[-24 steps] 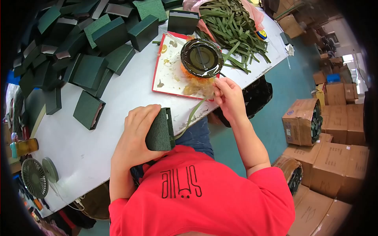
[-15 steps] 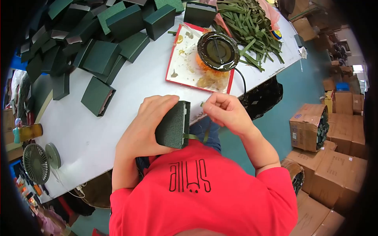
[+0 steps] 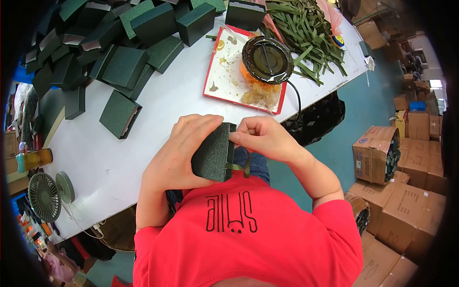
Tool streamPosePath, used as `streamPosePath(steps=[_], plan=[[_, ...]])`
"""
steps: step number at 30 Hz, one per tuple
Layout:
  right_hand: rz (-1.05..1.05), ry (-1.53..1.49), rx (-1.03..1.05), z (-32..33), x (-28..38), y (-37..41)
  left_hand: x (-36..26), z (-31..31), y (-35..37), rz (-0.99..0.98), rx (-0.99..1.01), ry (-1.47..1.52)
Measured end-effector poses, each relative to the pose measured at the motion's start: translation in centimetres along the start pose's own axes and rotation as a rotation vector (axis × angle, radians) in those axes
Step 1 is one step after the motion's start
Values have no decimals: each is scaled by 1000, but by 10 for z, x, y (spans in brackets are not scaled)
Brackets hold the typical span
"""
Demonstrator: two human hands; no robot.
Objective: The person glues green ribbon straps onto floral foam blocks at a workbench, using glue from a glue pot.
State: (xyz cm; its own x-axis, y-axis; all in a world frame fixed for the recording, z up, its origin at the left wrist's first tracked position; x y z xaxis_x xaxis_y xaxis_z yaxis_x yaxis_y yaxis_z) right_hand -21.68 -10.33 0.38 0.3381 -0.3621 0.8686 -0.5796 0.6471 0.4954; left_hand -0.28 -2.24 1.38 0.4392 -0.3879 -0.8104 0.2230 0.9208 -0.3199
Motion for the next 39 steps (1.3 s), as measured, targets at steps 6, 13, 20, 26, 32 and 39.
streamPosePath(steps=[6, 13, 20, 26, 32, 39], plan=[[1, 117, -6, -1, -3, -7, -1, 0, 2, -18, 22, -45], [-24, 31, 80, -1, -24, -17, 0, -4, 4, -48, 48, -95], [69, -128, 23, 10, -19, -10, 5, -2, 6, 23, -37, -11], [304, -36, -531, 37, -28, 7, 9, 3, 9, 111, -61, -63], [418, -37, -999, 108, -49, 1, 21, 15, 20, 236, -187, -547], [582, 525, -1147, 166, -40, -25, 35, 38, 40, 568, -195, -633]])
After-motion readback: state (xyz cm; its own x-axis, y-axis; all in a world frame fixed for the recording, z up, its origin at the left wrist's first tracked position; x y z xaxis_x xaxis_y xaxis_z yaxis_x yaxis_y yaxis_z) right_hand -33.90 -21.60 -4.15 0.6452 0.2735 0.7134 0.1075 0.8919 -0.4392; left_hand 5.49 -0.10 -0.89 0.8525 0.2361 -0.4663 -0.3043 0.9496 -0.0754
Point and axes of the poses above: each hand's wrist, its own y-axis away from the middle knuckle, its own z-axis out of the back of the hand, x = y × z, the point moved 2 cm from there along -y, towards the middle knuckle, and after that the axes turned 8 degrees about -x, right-handed, at the moved point
